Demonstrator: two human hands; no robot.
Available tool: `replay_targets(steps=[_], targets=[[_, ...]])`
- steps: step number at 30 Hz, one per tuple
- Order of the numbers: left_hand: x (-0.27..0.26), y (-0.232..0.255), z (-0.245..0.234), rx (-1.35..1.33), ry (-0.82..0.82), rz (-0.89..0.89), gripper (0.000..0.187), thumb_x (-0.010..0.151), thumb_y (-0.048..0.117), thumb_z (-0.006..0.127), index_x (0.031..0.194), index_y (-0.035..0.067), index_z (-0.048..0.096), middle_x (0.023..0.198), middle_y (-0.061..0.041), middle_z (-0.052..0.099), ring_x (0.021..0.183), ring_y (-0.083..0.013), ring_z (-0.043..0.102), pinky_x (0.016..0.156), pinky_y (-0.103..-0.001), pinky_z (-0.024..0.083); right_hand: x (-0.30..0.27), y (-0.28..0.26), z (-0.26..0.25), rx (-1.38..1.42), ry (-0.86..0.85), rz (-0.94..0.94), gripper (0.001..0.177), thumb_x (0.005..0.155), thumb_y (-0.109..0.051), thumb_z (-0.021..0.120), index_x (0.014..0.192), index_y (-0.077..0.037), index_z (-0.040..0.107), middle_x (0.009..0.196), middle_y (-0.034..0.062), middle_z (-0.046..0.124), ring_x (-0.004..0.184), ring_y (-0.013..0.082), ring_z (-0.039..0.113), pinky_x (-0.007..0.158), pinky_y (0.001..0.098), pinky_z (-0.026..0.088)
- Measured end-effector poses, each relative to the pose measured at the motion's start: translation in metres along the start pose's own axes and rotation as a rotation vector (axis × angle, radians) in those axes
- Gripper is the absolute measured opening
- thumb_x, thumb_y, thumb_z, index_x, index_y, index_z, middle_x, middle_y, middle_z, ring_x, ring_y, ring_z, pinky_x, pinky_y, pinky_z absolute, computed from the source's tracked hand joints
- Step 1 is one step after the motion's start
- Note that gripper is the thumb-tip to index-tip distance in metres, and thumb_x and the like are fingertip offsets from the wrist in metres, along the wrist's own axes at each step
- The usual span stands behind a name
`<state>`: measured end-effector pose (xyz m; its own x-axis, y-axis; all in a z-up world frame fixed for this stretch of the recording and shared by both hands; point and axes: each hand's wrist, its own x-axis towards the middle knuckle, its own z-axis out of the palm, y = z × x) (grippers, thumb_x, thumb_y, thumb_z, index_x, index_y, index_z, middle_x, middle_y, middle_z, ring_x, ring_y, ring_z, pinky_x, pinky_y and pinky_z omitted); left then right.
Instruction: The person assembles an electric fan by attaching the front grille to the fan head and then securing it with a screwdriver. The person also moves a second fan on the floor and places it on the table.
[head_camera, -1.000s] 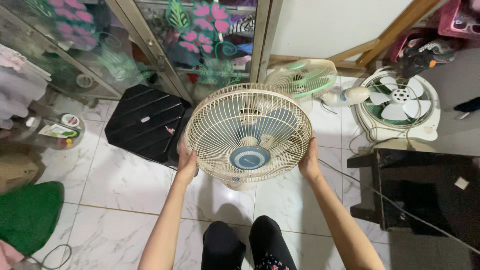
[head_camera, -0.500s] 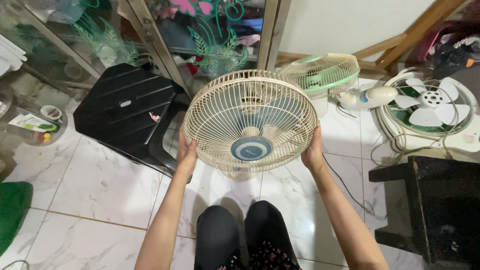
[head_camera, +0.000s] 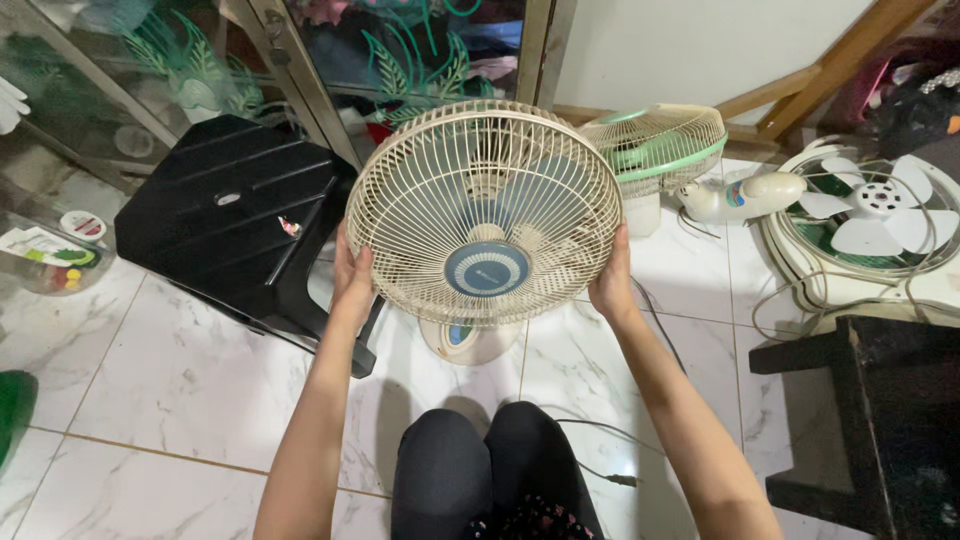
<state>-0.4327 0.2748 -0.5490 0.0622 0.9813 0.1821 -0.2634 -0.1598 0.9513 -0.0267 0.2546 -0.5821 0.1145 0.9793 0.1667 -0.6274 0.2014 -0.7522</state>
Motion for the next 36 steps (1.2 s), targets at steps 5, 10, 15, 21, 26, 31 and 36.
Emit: replay_targets(steps=[5, 10, 15, 21, 26, 31, 36], targets=[[0.000, 0.018, 0.000, 0.126, 0.061, 0.033, 0.087, 0.099, 0.049, 0.064, 0.164, 0.010, 0.021, 0.163, -0.010, 0.036, 0.148, -0.0234, 0.038, 0.121, -0.037, 0.034, 0.013, 0.019, -0.001, -0.031, -0.014, 0.022, 0.070, 0.109, -0.056, 0.034, 0.158, -0.006, 0.035, 0.153, 0.0094, 0.050, 0.139, 0.0226, 0.050, 0.118, 0.0393, 0.041], [-0.010, 0.013, -0.004, 0.181, 0.058, 0.099, 0.087, 0.100, 0.052, 0.062, 0.164, 0.008, 0.024, 0.163, -0.012, 0.038, 0.148, -0.0239, 0.039, 0.122, -0.036, 0.034, 0.016, 0.024, -0.005, -0.010, -0.053, 0.044, 0.070, 0.109, -0.056, 0.035, 0.158, -0.006, 0.035, 0.152, 0.0110, 0.050, 0.138, 0.0244, 0.049, 0.118, 0.0419, 0.040], [-0.013, 0.009, 0.003, 0.178, 0.087, 0.122, 0.086, 0.100, 0.052, 0.062, 0.163, 0.005, 0.025, 0.164, -0.012, 0.038, 0.150, -0.0249, 0.038, 0.123, -0.036, 0.032, 0.015, 0.019, -0.013, -0.054, -0.113, 0.032, 0.068, 0.109, -0.055, 0.032, 0.158, -0.008, 0.034, 0.154, 0.0098, 0.049, 0.140, 0.0224, 0.048, 0.120, 0.0403, 0.039], [-0.025, 0.031, 0.031, 0.348, 0.135, 0.264, 0.072, 0.109, 0.045, 0.053, 0.164, 0.004, 0.029, 0.166, -0.014, 0.040, 0.154, -0.0258, 0.039, 0.127, -0.037, 0.030, 0.016, 0.006, -0.022, -0.119, -0.120, 0.082, 0.065, 0.113, -0.050, 0.031, 0.155, -0.002, 0.041, 0.150, 0.0125, 0.054, 0.137, 0.0229, 0.052, 0.118, 0.0398, 0.042], [-0.032, 0.049, 0.054, 0.510, 0.205, 0.360, 0.062, 0.113, 0.029, 0.048, 0.165, 0.003, 0.025, 0.169, -0.018, 0.031, 0.156, -0.0304, 0.035, 0.128, -0.040, 0.028, 0.010, -0.008, -0.015, -0.160, -0.094, 0.088, 0.059, 0.113, -0.045, 0.033, 0.155, -0.004, 0.040, 0.149, 0.0104, 0.053, 0.136, 0.0210, 0.052, 0.116, 0.0394, 0.043], [-0.038, 0.059, 0.065, 0.656, 0.252, 0.426, 0.062, 0.112, 0.018, 0.049, 0.166, 0.003, 0.023, 0.166, -0.020, 0.030, 0.156, -0.0338, 0.036, 0.131, -0.045, 0.028, 0.001, -0.025, -0.005, -0.297, -0.053, 0.116, 0.060, 0.110, -0.045, 0.035, 0.155, -0.006, 0.041, 0.148, 0.0106, 0.054, 0.134, 0.0206, 0.054, 0.111, 0.0413, 0.047], [-0.047, 0.072, 0.075, 0.909, 0.259, 0.528, 0.064, 0.110, 0.020, 0.056, 0.164, 0.002, 0.026, 0.167, -0.021, 0.029, 0.157, -0.0380, 0.029, 0.130, -0.053, 0.026, -0.006, -0.041, 0.000, -0.408, -0.012, 0.144, 0.062, 0.107, -0.044, 0.042, 0.155, -0.005, 0.041, 0.147, 0.0131, 0.054, 0.126, 0.0252, 0.057, 0.107, 0.0433, 0.049]])
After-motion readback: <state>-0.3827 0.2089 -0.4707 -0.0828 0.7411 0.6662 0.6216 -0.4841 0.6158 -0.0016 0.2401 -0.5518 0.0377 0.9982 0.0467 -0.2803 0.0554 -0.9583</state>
